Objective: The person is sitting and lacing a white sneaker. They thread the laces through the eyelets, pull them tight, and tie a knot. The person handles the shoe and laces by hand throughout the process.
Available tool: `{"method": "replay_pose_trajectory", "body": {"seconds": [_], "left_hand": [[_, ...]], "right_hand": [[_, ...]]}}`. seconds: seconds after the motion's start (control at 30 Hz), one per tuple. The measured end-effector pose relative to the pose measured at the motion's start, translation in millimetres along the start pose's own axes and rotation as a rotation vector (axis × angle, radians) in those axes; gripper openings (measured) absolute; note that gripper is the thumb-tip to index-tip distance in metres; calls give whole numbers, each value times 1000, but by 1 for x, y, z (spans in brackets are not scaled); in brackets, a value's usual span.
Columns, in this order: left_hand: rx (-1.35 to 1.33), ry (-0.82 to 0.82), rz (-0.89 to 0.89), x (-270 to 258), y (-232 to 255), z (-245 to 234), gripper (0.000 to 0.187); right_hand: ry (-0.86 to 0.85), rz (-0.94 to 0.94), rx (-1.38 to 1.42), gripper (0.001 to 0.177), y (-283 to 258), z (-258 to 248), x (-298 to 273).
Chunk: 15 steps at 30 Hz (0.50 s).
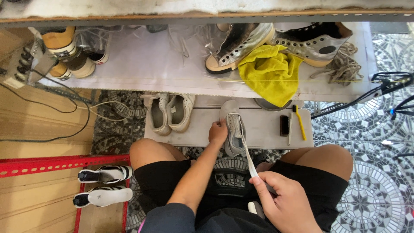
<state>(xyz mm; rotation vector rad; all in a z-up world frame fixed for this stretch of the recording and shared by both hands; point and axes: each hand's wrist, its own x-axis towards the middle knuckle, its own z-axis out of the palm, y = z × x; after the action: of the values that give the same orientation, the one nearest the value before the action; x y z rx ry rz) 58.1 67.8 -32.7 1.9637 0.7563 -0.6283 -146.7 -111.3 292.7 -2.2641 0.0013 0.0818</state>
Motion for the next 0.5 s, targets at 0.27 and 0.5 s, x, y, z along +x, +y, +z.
{"method": "replay_pose_trajectory", "body": {"seconds": [0.27,0.5], "left_hand": [[394,-287,170,-82,40,-90,62],[116,-519,168,-168,40,-104,57]], "right_hand": [[-149,75,-30,27,3,19,7],[-268,-89,-67,24,19,36,-3]]}}
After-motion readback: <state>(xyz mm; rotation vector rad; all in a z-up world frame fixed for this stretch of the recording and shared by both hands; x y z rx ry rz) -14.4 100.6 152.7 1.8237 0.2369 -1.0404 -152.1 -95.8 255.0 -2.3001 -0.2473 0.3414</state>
